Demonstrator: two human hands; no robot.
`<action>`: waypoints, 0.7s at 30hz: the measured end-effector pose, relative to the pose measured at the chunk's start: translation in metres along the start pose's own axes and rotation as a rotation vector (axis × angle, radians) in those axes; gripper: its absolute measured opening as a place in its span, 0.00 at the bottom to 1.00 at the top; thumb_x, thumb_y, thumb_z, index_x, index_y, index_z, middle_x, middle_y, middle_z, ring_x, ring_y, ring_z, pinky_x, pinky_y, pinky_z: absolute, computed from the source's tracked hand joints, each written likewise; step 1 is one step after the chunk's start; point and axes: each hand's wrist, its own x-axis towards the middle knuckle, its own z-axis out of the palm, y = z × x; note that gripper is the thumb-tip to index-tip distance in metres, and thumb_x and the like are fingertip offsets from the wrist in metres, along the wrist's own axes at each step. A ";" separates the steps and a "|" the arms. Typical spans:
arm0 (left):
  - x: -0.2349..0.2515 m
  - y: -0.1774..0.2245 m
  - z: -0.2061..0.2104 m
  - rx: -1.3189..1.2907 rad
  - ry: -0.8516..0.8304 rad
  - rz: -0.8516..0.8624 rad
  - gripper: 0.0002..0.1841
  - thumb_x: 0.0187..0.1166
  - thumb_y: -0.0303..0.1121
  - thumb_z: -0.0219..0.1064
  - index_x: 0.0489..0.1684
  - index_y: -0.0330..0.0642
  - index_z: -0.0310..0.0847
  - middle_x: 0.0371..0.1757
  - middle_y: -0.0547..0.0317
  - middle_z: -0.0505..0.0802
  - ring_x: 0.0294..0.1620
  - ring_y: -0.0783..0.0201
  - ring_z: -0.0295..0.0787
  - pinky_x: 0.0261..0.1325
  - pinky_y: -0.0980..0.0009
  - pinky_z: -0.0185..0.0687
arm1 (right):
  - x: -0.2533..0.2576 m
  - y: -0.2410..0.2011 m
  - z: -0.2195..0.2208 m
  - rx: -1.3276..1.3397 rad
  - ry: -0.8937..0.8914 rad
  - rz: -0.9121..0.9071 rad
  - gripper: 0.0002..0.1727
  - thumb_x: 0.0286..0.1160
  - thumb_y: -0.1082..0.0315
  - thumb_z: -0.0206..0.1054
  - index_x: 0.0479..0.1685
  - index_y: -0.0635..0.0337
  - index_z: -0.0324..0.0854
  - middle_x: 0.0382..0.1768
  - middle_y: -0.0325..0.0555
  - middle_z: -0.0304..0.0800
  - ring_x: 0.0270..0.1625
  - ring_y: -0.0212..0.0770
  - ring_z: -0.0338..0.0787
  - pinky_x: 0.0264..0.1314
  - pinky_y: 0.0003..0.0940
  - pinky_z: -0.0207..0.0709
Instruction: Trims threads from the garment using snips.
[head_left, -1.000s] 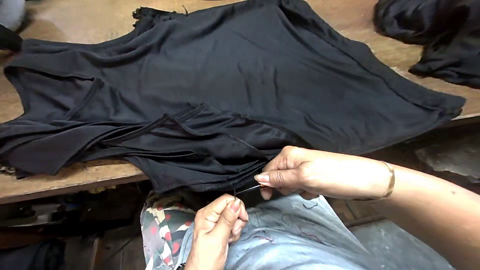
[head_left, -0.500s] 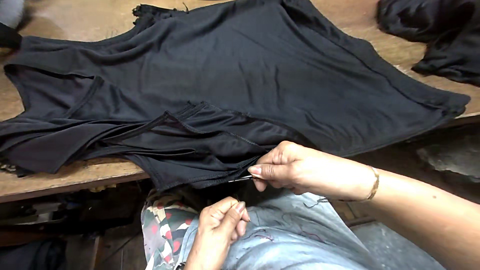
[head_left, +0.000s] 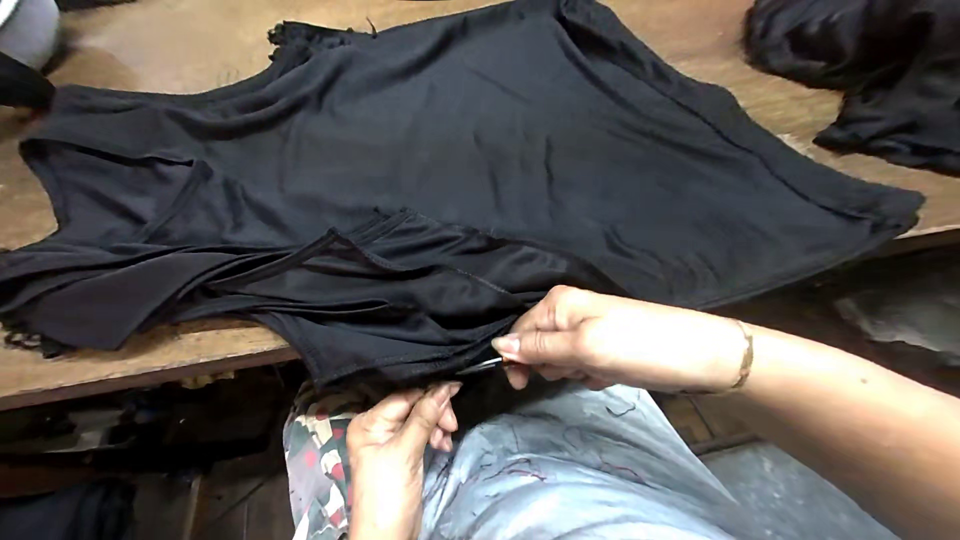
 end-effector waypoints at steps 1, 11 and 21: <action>-0.005 0.000 -0.002 0.004 -0.012 -0.002 0.06 0.76 0.25 0.72 0.32 0.34 0.94 0.22 0.53 0.91 0.21 0.68 0.86 0.29 0.74 0.86 | 0.001 0.002 0.002 -0.042 -0.011 -0.012 0.24 0.94 0.59 0.53 0.31 0.56 0.91 0.12 0.34 0.73 0.12 0.25 0.66 0.14 0.21 0.56; -0.019 0.007 -0.007 0.089 -0.052 0.059 0.07 0.79 0.26 0.70 0.39 0.31 0.94 0.23 0.54 0.91 0.20 0.69 0.86 0.26 0.75 0.85 | 0.013 0.003 0.028 -0.042 -0.019 -0.086 0.24 0.93 0.58 0.54 0.31 0.54 0.91 0.13 0.33 0.75 0.12 0.25 0.66 0.15 0.21 0.56; -0.019 0.003 -0.010 0.090 -0.062 0.044 0.06 0.77 0.25 0.71 0.35 0.31 0.94 0.23 0.53 0.92 0.20 0.69 0.86 0.26 0.75 0.85 | 0.021 0.009 0.040 -0.169 0.114 -0.185 0.24 0.89 0.61 0.58 0.20 0.51 0.88 0.14 0.31 0.76 0.16 0.26 0.70 0.19 0.25 0.60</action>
